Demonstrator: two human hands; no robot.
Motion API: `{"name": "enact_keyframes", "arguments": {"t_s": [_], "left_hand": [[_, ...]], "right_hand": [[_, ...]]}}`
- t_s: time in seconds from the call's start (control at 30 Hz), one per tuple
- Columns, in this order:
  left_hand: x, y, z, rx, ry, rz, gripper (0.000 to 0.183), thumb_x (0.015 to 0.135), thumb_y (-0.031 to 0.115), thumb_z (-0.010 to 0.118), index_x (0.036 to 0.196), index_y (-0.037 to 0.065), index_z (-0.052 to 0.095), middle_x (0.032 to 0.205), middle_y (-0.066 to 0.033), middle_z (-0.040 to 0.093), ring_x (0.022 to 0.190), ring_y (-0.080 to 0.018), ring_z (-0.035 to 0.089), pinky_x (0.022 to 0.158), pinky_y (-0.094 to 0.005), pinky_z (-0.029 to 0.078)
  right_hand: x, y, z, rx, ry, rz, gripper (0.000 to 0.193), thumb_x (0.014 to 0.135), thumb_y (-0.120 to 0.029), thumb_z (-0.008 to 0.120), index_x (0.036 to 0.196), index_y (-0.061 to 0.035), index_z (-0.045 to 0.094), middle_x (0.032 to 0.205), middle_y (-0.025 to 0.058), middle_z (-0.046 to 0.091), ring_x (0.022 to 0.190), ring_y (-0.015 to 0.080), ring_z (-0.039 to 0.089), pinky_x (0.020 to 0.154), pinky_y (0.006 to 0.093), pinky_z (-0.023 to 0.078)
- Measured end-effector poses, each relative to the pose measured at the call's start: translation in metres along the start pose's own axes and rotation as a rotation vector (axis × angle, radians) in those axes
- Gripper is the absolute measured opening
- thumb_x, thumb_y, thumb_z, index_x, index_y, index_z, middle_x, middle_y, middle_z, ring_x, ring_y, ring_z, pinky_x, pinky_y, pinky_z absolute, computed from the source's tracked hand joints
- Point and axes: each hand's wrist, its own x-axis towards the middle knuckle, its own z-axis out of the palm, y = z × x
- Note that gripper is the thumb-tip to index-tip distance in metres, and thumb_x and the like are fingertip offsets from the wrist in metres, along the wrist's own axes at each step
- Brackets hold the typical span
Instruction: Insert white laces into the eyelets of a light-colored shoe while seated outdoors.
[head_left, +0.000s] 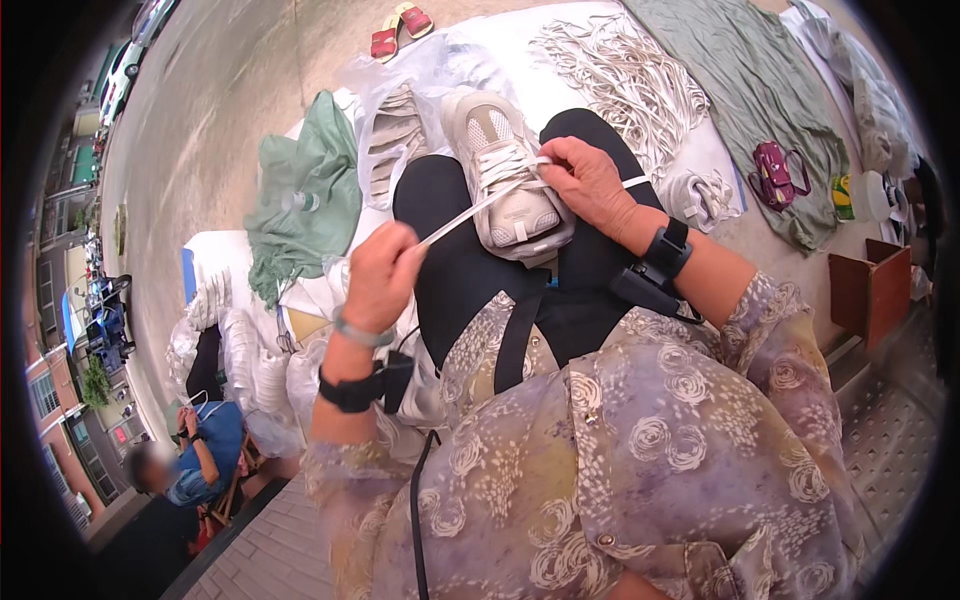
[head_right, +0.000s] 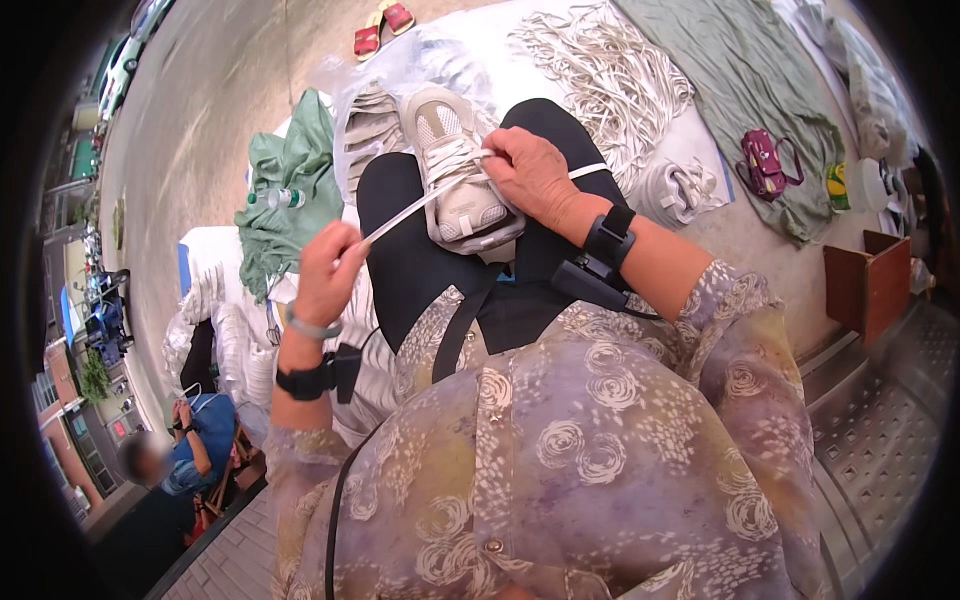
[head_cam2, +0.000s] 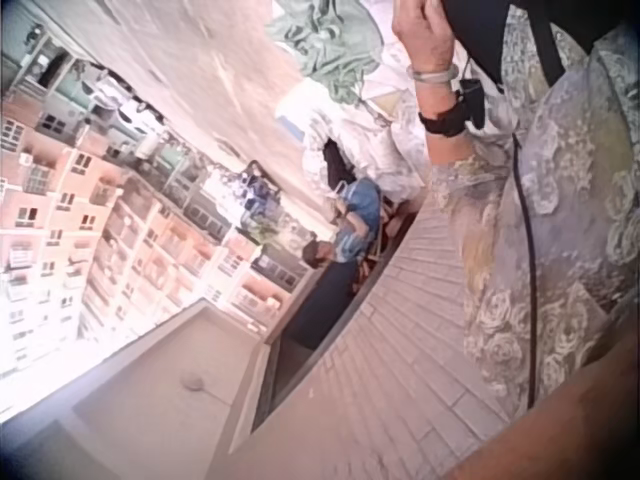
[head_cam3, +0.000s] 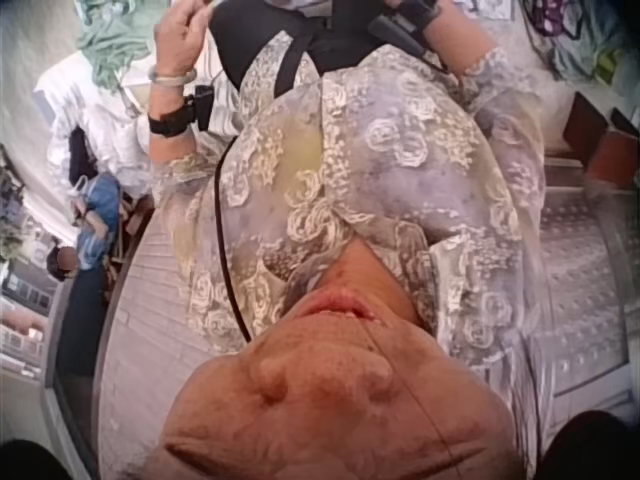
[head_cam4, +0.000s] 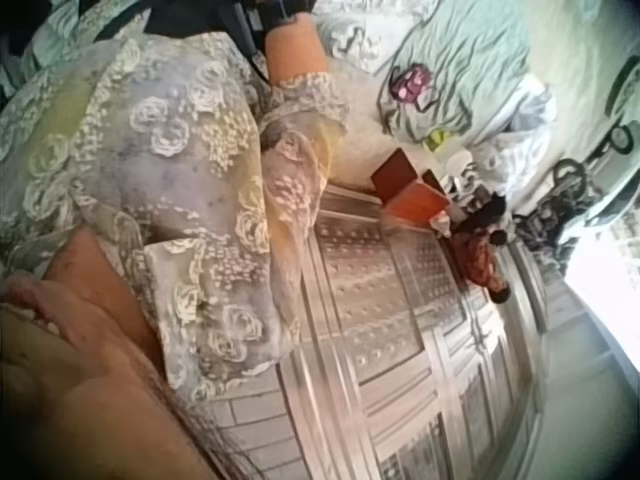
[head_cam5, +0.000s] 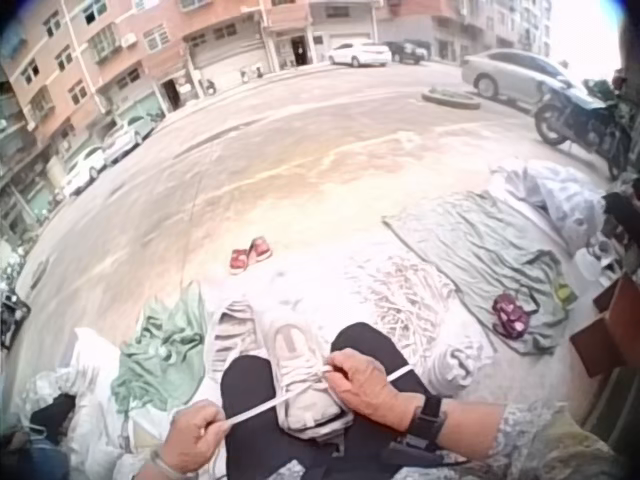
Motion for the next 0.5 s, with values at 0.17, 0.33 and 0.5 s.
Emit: {"name": "enact_keyframes", "arguments": {"t_s": [0.17, 0.33, 0.5], "left_hand": [[-0.044, -0.016, -0.036, -0.008, -0.007, -0.152, 0.013, 0.079, 0.003, 0.054, 0.068, 0.0, 0.048, 0.062, -0.0069, 0.046, 0.055, -0.0161, 0.045, 0.052, -0.0281, 0.036], [-0.056, -0.016, -0.027, -0.293, -0.009, -0.371, 0.014, 0.086, 0.008, 0.052, 0.073, 0.002, 0.051, 0.065, -0.0006, 0.052, 0.056, -0.0072, 0.046, 0.054, -0.0216, 0.04], [-0.046, 0.005, -0.035, -0.535, 0.014, -0.478, 0.014, 0.089, 0.012, 0.052, 0.077, 0.004, 0.053, 0.066, -0.0002, 0.054, 0.054, -0.0052, 0.048, 0.049, -0.018, 0.038]], "right_hand": [[-0.001, -0.008, -0.004, -0.008, -0.082, 0.052, 0.016, 0.077, -0.02, 0.058, 0.085, -0.0068, 0.062, 0.08, 0.01, 0.059, 0.076, 0.0264, 0.058, 0.069, 0.0341, 0.046], [0.0, -0.012, -0.012, 0.0, -0.07, -0.025, 0.015, 0.077, -0.019, 0.058, 0.083, -0.006, 0.061, 0.077, 0.0102, 0.059, 0.072, 0.0267, 0.058, 0.066, 0.0349, 0.046], [0.0, -0.015, -0.03, -0.154, -0.2, -0.048, 0.016, 0.08, -0.021, 0.054, 0.082, -0.0064, 0.061, 0.069, 0.013, 0.06, 0.068, 0.0304, 0.06, 0.063, 0.0384, 0.046]]}}
